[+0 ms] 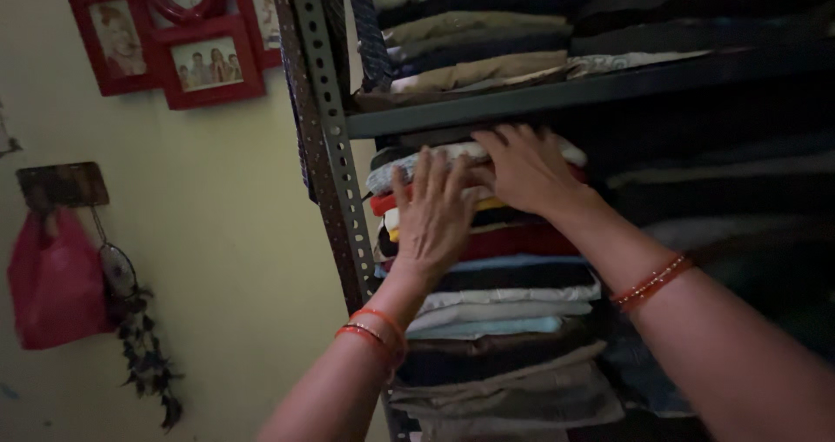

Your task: The person picks up a folded garment from a bed and places it into a stack on a closet shelf, then rearranges the stack by patting and tucking the items.

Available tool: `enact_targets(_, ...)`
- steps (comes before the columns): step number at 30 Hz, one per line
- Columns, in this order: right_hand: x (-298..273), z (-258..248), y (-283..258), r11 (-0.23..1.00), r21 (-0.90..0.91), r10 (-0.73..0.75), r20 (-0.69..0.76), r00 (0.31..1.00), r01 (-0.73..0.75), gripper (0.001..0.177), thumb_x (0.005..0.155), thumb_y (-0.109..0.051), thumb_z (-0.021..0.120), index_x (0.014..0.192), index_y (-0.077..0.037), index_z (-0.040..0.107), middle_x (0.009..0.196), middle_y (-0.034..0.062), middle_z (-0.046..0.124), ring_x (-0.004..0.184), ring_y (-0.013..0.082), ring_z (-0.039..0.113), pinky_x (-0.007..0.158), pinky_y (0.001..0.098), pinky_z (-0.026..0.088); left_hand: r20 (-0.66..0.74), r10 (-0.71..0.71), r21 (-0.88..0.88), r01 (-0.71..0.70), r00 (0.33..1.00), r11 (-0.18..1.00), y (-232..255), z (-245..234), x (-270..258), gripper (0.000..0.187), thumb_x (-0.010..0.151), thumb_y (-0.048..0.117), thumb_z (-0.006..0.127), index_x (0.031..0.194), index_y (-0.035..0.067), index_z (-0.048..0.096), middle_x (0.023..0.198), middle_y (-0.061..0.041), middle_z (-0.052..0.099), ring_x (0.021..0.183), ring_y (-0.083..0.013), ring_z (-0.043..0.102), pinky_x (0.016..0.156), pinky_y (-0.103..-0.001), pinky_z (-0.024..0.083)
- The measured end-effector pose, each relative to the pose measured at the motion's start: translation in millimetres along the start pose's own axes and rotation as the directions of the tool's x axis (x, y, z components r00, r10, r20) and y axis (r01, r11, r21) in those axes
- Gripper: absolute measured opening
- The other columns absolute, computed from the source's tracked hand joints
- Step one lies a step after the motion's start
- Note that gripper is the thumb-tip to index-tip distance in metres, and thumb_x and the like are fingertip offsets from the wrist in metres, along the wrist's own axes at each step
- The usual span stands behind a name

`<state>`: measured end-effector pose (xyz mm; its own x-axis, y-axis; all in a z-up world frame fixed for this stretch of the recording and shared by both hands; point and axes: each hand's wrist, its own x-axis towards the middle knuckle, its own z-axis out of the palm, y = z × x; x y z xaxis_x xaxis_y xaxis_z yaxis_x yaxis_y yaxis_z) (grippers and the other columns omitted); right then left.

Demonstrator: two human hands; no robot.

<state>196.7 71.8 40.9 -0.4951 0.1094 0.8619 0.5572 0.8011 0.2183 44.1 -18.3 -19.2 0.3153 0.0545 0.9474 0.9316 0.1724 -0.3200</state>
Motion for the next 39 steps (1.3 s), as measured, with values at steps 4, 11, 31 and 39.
enact_targets(4,-11,14,-4,0.991,-0.011,0.132,0.194,0.972,-0.132,0.07,0.095,-0.069,0.049,0.148,-0.023,0.052,0.148,0.0151,0.051,0.137,0.0383,0.045,0.11,0.0591,0.037,0.101,-0.111,0.029,0.109,0.989,0.994,-20,9,-13,0.05,0.098,0.045,0.059,0.132,0.009,0.06,0.134,-0.015,0.057,0.136,-0.0378,0.049,0.117,-0.067,0.021)
enact_targets(11,-14,-2,-15,0.983,-0.123,0.172,0.361,0.917,-0.135,0.083,0.089,-0.075,0.053,0.153,-0.023,0.042,0.152,0.0136,0.044,0.141,0.0368,0.037,0.112,0.0617,0.031,0.117,-0.142,-0.034,0.147,0.983,0.989,-19,7,9,0.023,0.097,0.026,0.058,0.11,0.008,0.063,0.111,-0.012,0.062,0.111,-0.0341,0.058,0.118,-0.064,0.028)
enact_targets(31,75,41,57,0.977,-0.032,0.192,0.55,0.813,-0.21,0.075,0.097,-0.067,0.046,0.153,-0.018,0.051,0.154,0.0176,0.053,0.138,0.0391,0.052,0.115,0.0474,0.042,0.792,0.341,-0.246,-0.246,0.507,0.938,-28,33,79,0.031,0.096,0.023,0.047,0.109,0.009,0.072,0.127,-0.017,0.068,0.111,-0.0398,0.069,0.086,-0.052,0.058)
enact_targets(39,64,47,39,0.814,-0.12,0.523,0.578,0.626,-0.568,0.074,0.099,-0.058,0.04,0.163,-0.022,0.031,0.172,0.0094,0.02,0.158,0.032,0.022,0.127,0.0494,0.023,0.886,-0.103,-0.172,0.526,0.453,0.833,-66,65,53,0.061,0.103,0.054,0.031,0.12,0.008,0.068,0.129,-0.025,0.065,0.123,-0.0421,0.059,0.106,-0.047,0.044)
